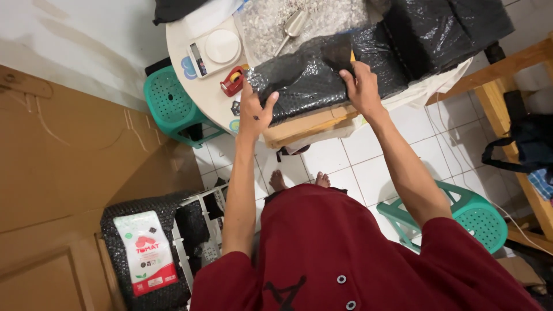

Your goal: The person is wrapping a small cardboard box with black plastic film, folding the edges, and securing it.

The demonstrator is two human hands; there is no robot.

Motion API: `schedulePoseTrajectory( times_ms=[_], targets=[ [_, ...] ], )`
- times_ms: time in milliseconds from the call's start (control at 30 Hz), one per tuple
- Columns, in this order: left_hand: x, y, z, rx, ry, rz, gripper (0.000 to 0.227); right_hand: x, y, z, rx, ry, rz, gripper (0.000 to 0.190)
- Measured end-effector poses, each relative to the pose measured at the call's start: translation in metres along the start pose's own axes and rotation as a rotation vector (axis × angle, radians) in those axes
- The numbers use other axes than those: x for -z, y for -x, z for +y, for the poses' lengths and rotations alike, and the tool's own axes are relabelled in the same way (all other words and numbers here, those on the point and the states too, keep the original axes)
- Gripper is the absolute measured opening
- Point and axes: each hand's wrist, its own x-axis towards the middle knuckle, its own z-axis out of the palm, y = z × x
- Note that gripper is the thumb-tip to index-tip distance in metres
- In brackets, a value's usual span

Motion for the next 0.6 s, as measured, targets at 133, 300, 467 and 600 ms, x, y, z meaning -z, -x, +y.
schedulePoseTrajectory(
  times_ms=[133, 300, 467, 600],
  targets=[
    [-0.008, 0.003, -0.019, -0.022, 0.001, -0.044, 0.044, -0.007, 0.008, 0.008, -0.095, 0.029, -0.038, 0.020],
    [-0.012, 0.001, -0.039, 0.113, 0.146, -0.038, 0.043, -0.007, 0.006, -0.001, -0.100, 0.025, -0.075, 0.023],
    [-0.005, 0.004, -0.051, 0.262, 0.215, -0.162, 0.047, 0.022, -0.016, -0.048, 0.238, -0.130, -0.101, 0.023],
    [0.004, 0.001, -0.058, 0.353, 0.257, -0.156, 0.075, 0.016, -0.010, -0.029, 0.031, -0.104, -0.239, 0.027]
  ],
)
